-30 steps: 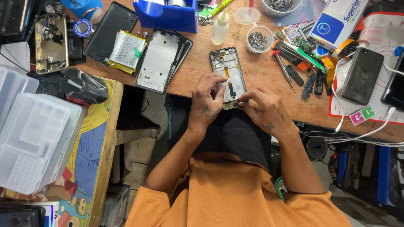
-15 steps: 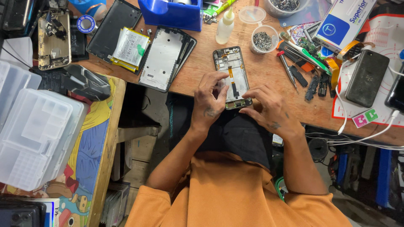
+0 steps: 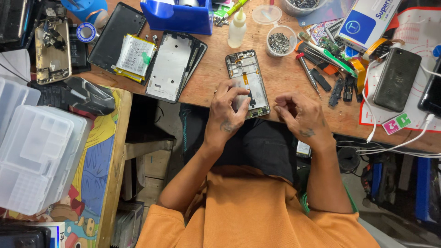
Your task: The person uses a screwdriver to remove screws from a smartphone's internal frame, then detaches and removes the battery. The person continues to use the screwdriver to loosen components inside the phone.
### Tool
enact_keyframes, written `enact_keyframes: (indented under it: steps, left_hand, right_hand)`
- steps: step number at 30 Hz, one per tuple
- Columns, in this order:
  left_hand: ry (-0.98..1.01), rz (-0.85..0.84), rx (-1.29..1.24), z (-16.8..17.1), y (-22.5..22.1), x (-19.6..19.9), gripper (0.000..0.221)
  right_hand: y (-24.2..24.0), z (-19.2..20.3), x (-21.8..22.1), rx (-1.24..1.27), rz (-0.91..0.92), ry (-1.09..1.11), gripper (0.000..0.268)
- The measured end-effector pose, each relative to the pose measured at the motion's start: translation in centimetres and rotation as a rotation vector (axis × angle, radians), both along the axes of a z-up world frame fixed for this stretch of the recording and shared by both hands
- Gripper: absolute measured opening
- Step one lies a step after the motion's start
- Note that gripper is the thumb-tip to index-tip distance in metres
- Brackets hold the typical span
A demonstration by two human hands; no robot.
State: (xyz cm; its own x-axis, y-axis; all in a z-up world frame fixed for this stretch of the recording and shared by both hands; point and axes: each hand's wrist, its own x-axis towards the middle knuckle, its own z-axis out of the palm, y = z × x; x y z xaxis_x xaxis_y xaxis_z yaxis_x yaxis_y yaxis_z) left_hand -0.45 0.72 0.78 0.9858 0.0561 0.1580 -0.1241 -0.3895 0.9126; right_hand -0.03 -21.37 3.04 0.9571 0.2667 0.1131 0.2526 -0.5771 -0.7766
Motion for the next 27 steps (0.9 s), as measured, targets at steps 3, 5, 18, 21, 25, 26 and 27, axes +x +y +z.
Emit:
enact_keyframes:
  steps: [3,5,18,21,25,26,27]
  left_hand:
    - [-0.022,0.001,0.006,0.1,-0.1,-0.4,0.025]
    - [-0.051,0.015,-0.004,0.1,-0.2,-0.6,0.028]
    - [0.030,0.118,-0.059,0.4,-0.7,-0.4,0.035]
    - [-0.009,0.114,-0.010,0.5,-0.6,-0.5,0.036]
    - [0.015,0.113,0.033,0.6,-0.7,-0.3,0.036]
    - [0.025,0.107,0.029,0.6,-0.7,-0.3,0.035]
    - [0.036,0.101,0.025,0.6,-0.7,-0.2,0.033]
  right_hand:
    - [0.0,0.2,0.1,-0.054,-0.045,-0.066,0.017]
    - [-0.2,0.4,0.3,-0.133,-0.121,-0.042,0.015]
    - [-1.4,1.0,2.1,-0.189,-0.275,-0.117,0.013]
    - [-2.2,0.8,2.5,-0.224,-0.287,-0.154,0.015]
    - [-3.8,0.8,2.8,-0.254,-0.353,-0.159,0.018]
    - [-4.1,0.8,2.9,-0.246,-0.382,-0.143,0.018]
    - [-4.3,0.8,3.1,-0.253,-0.400,-0.108,0.019]
